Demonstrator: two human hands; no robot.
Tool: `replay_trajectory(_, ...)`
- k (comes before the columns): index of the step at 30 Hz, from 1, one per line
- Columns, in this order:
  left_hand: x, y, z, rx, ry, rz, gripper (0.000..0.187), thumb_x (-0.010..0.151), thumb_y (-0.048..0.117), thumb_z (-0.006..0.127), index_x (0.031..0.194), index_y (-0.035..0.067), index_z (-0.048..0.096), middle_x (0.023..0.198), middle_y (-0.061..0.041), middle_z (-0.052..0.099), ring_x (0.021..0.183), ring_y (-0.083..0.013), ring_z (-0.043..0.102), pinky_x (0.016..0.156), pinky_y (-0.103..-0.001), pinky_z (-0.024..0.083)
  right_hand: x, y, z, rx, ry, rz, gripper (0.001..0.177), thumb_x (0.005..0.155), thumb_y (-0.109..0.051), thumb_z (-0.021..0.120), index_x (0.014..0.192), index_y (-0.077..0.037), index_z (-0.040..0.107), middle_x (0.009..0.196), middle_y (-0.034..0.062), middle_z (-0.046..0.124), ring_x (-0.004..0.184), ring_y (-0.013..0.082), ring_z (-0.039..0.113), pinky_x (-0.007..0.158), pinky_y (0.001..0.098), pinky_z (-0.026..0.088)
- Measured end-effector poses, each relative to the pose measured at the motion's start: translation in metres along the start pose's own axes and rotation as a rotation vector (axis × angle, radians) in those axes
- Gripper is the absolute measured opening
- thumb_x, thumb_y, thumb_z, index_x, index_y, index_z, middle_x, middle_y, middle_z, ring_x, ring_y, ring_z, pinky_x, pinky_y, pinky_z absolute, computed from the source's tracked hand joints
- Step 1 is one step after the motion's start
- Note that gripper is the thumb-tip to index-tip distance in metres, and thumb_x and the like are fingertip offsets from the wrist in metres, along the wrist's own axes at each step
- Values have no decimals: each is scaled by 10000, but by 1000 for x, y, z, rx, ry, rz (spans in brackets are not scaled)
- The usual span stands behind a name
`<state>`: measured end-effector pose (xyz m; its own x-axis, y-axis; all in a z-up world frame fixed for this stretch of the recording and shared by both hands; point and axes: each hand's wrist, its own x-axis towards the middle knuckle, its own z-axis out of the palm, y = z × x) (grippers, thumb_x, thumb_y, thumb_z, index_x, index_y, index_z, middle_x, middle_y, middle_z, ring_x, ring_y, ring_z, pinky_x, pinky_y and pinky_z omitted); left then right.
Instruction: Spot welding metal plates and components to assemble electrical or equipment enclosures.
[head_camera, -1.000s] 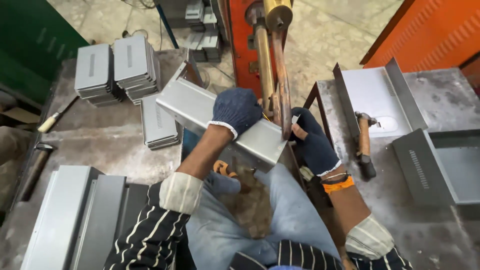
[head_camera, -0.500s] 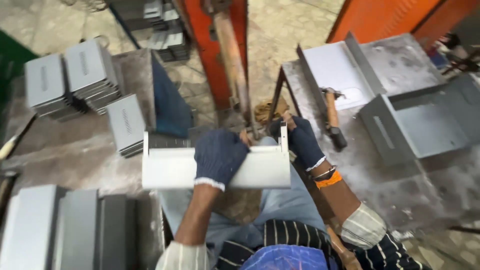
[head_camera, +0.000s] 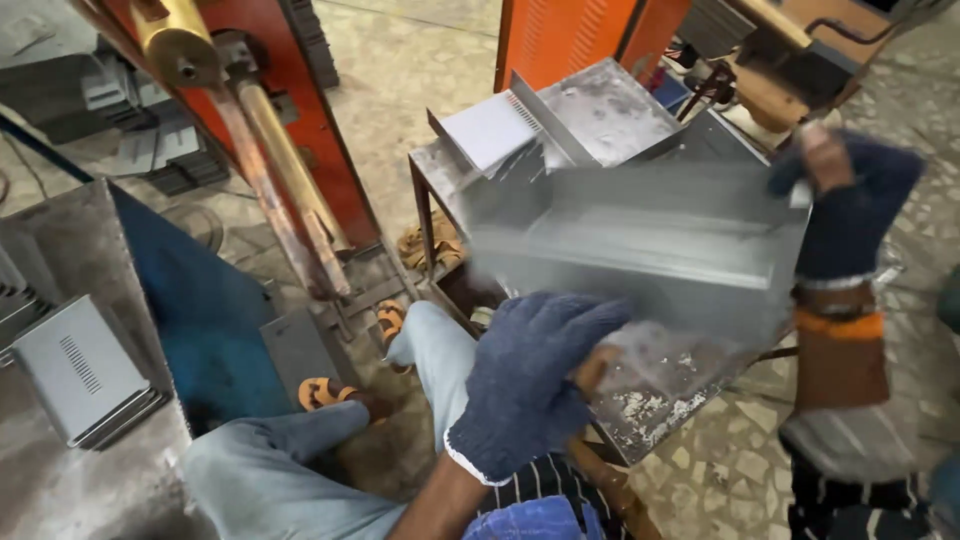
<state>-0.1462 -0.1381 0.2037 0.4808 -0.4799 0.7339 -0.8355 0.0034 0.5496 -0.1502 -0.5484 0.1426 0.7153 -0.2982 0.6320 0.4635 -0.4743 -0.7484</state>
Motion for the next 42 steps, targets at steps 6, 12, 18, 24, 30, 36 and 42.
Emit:
replay_trajectory(6,-40,-32,27,-155,-138,-189,165,921,196,760,1070,125,748,896,-55,727,819,-248,689,742,-385,510,4,209,-105,-477,425,-186,323,1085,-77,746,808,-40,585,818,90,664,708,247,648,687,383,518)
replay_trajectory(12,-42,-43,32,-156,-186,-269,123,789,163,786,898,116,757,776,-66,699,729,-284,663,671,-413,488,-68,250,-119,-1154,227,131,345,1035,-299,749,807,-62,644,776,124,648,733,291,629,731,435,495)
replay_trajectory(18,-36,-47,45,-225,-233,-395,94,905,178,732,960,113,771,811,-65,730,759,-268,697,694,-400,522,-59,112,-21,-1044,46,77,284,916,-300,836,822,-70,700,868,141,658,878,351,636,816,484,504)
replay_trajectory(24,-37,-49,47,-227,-262,-425,163,955,209,692,1040,96,772,871,-76,755,817,-263,714,736,-393,542,-58,138,101,-885,-204,154,307,879,-308,754,1074,-76,704,969,194,707,897,409,666,773,509,530)
replay_trajectory(30,-59,-61,41,-185,-251,-450,154,951,211,700,1015,87,766,885,-82,759,832,-273,723,741,-395,551,-95,191,121,-1017,-188,309,292,900,-231,691,1170,-122,679,915,196,722,844,431,686,742,532,542)
replay_trajectory(36,-73,-75,37,-166,-279,-482,145,956,183,672,1025,89,759,897,-110,746,842,-310,710,728,-420,542,-103,127,137,-1006,-133,235,269,895,-193,686,1153,-118,681,953,196,715,889,424,676,772,518,538)
replay_trajectory(42,-93,-89,22,-103,-128,-566,177,968,173,635,1077,94,748,946,-126,743,868,-315,711,740,-429,541,-124,88,242,-685,-75,-58,227,878,-125,697,1100,-81,687,1036,163,690,975,395,661,851,469,529)
